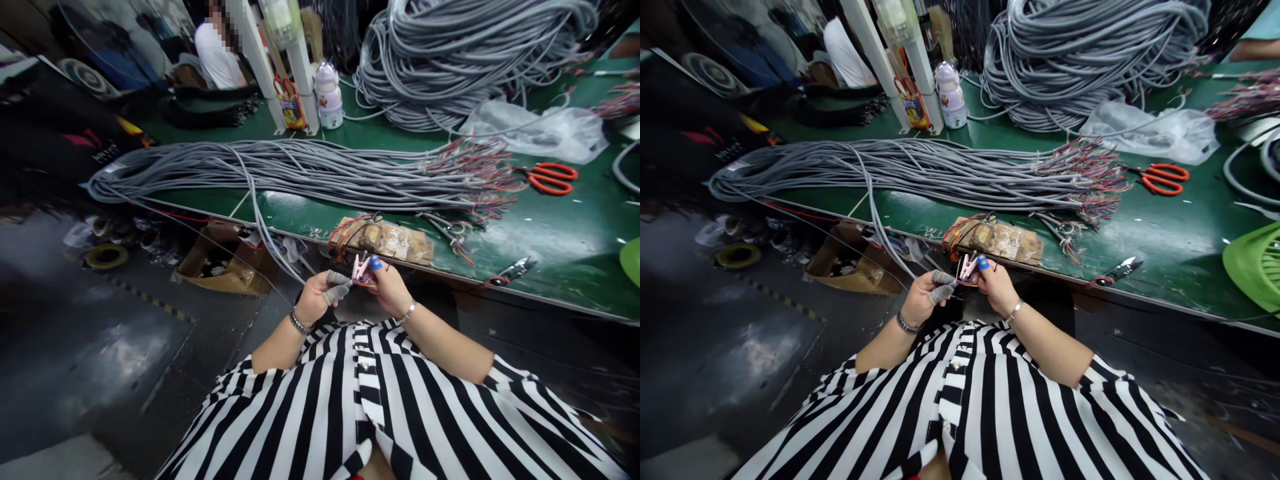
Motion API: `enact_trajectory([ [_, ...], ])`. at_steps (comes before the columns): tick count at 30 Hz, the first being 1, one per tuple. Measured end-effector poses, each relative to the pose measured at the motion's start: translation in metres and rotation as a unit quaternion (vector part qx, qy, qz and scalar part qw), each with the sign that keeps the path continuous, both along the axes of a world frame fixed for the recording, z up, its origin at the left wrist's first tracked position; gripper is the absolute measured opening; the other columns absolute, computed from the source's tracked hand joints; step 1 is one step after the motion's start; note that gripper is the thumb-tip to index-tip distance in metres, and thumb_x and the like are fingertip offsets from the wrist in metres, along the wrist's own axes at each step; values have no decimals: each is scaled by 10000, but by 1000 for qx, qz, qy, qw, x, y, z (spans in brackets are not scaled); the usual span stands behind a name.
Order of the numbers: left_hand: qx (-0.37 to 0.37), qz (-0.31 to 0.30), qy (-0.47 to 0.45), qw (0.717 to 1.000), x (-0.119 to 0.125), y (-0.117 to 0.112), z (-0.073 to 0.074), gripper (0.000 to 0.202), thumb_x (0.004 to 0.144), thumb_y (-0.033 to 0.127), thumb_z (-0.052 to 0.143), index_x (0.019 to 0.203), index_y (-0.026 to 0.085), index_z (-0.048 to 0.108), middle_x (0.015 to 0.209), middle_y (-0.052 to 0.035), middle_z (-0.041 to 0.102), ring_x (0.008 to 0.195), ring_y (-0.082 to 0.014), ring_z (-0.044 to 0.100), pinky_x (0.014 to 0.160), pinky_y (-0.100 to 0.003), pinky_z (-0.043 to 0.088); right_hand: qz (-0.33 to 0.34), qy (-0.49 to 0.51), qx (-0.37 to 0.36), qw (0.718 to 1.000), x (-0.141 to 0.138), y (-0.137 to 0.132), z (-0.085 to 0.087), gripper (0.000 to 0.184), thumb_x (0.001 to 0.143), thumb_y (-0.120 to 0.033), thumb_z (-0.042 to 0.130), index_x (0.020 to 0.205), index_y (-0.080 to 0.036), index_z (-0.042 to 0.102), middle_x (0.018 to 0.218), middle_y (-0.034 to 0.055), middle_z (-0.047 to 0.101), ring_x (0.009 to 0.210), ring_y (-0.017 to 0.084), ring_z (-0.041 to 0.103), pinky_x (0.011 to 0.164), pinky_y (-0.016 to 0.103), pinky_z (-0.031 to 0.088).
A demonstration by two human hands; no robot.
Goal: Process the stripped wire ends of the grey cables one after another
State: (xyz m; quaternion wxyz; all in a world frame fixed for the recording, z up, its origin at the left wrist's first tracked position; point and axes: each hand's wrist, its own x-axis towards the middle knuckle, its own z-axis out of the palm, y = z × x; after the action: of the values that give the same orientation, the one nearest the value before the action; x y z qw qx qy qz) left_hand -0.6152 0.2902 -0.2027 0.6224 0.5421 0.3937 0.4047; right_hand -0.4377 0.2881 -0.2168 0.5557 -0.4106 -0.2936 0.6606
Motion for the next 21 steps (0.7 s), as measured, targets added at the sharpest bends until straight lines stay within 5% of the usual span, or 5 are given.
enact_trajectory([
  [7, -15, -18, 17, 1000, 4, 6, -7, 445, 667, 507, 801, 842, 119, 670, 572, 25, 594, 414, -42, 475, 403, -159, 385, 98, 104, -61, 988, 2, 14, 0, 562, 714, -691, 682, 764, -132, 643, 584, 6, 551, 422, 32, 282, 342, 150, 131],
  [21, -48, -18, 36, 998, 8, 2, -11, 495, 647, 569, 788, 789, 126, 621, 545, 35, 578, 379, -32, 435, 373, -154, 328, 53, 136, -39, 989, -9, 15, 4, 519, 733, -646, 702, 737, -131, 636, 410, -84, 333, 374, 26, 209, 339, 144, 184],
])
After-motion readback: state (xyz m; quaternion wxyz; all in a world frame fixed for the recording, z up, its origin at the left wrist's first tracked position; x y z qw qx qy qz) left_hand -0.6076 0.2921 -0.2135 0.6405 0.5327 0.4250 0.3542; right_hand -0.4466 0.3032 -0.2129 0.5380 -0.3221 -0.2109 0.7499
